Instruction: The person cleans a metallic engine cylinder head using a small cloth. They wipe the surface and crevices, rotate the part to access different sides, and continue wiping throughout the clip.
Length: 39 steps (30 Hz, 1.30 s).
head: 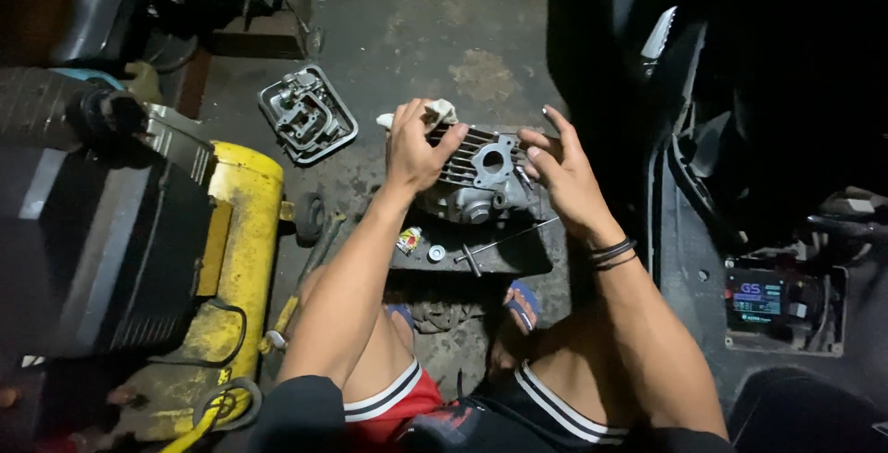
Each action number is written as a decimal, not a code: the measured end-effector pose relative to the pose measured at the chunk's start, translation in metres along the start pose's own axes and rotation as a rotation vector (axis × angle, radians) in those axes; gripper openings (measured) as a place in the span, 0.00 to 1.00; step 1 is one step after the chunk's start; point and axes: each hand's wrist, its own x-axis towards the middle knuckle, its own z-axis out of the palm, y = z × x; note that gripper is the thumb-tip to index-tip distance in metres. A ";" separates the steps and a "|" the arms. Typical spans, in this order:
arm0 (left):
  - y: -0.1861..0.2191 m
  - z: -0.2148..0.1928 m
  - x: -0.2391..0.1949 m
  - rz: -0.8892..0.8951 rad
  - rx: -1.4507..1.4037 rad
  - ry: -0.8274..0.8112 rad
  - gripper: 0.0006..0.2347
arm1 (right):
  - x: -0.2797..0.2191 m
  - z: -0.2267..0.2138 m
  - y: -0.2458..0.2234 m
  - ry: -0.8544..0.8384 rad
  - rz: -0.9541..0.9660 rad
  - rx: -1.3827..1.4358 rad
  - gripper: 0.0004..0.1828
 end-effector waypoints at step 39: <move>-0.004 0.029 0.042 -0.153 0.121 -0.342 0.22 | -0.025 -0.009 -0.057 -0.042 -0.756 -1.784 0.23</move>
